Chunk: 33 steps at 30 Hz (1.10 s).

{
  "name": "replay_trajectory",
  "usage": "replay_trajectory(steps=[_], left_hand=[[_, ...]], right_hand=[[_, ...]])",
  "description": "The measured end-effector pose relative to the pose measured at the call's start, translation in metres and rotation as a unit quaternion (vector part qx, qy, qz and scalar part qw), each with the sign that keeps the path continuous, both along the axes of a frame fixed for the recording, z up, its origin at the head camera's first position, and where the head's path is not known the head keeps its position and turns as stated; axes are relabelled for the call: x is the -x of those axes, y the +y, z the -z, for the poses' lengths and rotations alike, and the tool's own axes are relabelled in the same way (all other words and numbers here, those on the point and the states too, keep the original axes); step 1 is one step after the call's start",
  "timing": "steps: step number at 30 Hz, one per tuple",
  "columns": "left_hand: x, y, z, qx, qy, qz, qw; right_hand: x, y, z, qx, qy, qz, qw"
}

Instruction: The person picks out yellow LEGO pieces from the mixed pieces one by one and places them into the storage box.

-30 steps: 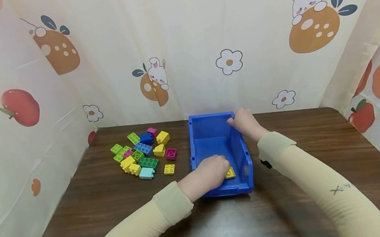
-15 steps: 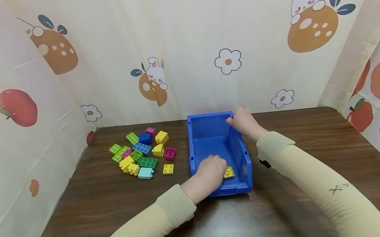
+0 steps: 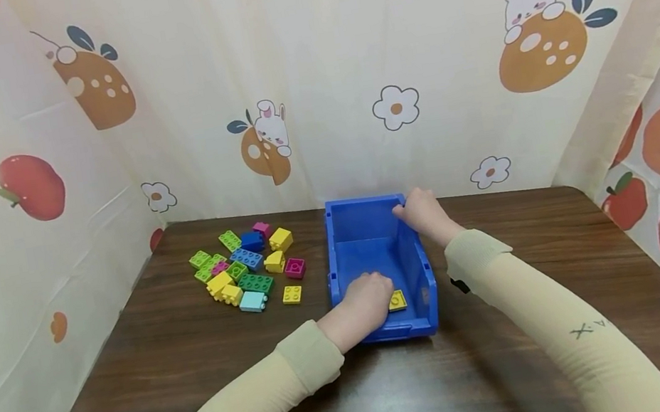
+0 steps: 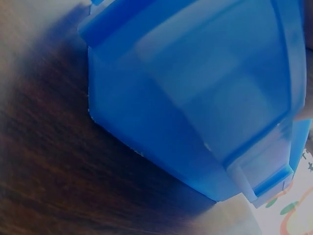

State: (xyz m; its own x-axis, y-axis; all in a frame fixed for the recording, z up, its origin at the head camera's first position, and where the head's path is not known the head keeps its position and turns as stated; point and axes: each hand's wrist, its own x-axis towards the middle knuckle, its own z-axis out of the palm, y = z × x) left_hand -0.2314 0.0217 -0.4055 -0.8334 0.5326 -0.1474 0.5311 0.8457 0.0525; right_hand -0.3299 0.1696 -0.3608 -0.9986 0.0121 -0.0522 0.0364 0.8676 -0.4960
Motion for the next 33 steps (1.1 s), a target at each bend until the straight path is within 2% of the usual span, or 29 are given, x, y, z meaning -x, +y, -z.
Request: replay_trajectory(steps=[11,19,28,33], left_hand=[[0.001,0.0,0.0,-0.002,-0.007,-0.009,0.9999],[0.001,0.001,0.002,0.007,0.006,-0.008,0.9999],[-0.005,-0.001,-0.011,-0.007,0.031,0.013,0.9994],[-0.006,-0.005,-0.027,-0.022,0.02,0.016,0.9994]], right_hand=[[0.0,-0.001,0.0,-0.01,-0.001,-0.002,0.9999],[-0.001,-0.001,-0.002,-0.008,-0.002,-0.001,1.0],[0.0,0.0,-0.001,-0.01,0.006,-0.005,0.9999],[0.001,0.001,-0.001,-0.006,0.009,-0.005,0.9999]])
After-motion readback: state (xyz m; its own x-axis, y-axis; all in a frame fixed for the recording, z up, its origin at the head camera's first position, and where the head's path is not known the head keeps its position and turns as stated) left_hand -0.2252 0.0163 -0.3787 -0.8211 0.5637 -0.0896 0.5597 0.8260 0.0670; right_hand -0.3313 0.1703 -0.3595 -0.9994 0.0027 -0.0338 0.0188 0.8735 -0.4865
